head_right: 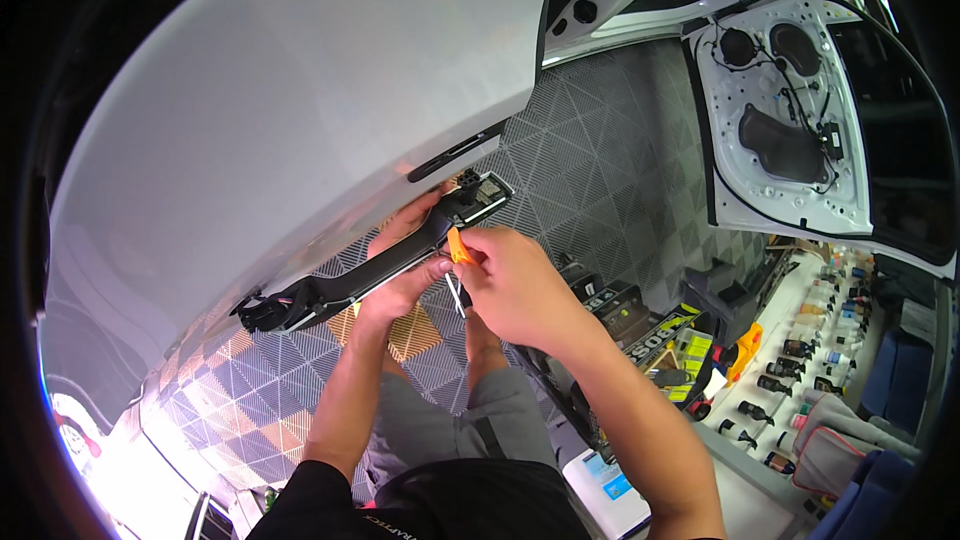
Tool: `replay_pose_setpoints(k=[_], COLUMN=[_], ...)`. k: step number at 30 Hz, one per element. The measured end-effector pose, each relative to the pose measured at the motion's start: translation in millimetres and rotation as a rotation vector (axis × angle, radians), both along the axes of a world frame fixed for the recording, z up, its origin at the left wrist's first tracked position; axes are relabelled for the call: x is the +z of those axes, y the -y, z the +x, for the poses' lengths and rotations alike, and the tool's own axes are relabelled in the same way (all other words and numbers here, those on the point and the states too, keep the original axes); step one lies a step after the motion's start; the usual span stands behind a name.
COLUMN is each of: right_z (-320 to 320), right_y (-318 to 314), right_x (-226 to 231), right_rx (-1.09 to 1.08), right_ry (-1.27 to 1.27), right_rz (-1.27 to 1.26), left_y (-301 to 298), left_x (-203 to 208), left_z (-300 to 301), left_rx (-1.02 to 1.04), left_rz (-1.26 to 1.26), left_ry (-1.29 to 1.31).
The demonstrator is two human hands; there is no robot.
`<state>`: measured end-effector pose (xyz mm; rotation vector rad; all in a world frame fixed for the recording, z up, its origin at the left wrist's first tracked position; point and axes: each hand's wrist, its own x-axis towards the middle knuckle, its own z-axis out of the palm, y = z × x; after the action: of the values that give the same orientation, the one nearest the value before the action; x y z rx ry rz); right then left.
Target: The person uses a small orange squeegee to smooth a thin film onto a car door handle assembly, then switches to a larger yellow squeegee to press the film along the handle's edges and recessed areas. The person repeatedly flips and repositions the handle to reach different sides while working in a well-lit garage.
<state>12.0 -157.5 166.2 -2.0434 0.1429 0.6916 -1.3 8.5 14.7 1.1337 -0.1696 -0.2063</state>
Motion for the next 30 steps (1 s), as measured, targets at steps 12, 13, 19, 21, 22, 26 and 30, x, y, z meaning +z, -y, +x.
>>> replay_pose_setpoints(k=[12, 13, 19, 21, 22, 26, 30], right_z=[-37.2, -38.5, -36.0, -35.8, -36.2, -46.3, -54.9], right_y=[11.1, 10.4, 5.4, 4.2, 4.1, -5.0, -12.5], right_x=[-4.3, -6.2, -3.1, 2.0, 4.9, 10.2, 5.5], right_rx=[-0.610, -0.518, -0.163, -0.121, -0.052, 0.026, 0.031], right_ry=[0.299, 0.359, 0.647, 0.726, 0.781, 0.814, 0.825], right_rz=[0.609, 0.596, 0.211, 0.130, 0.081, 0.045, -0.019], left_y=[4.2, 4.8, 18.3, 22.6, 23.4, 18.1, 14.5], left_x=[-4.0, -3.7, 2.6, -2.1, -4.6, -13.7, -16.9], left_z=[1.4, 2.1, 7.6, 18.7, 22.9, 42.0, 52.4], left_rx=[0.079, 0.055, -0.095, -0.146, -0.163, -0.223, -0.228], left_rz=[0.181, 0.140, -0.242, -0.279, -0.253, -0.053, 0.006], left_ry=[0.199, 0.168, 0.000, 0.137, 0.187, 0.385, 0.470])
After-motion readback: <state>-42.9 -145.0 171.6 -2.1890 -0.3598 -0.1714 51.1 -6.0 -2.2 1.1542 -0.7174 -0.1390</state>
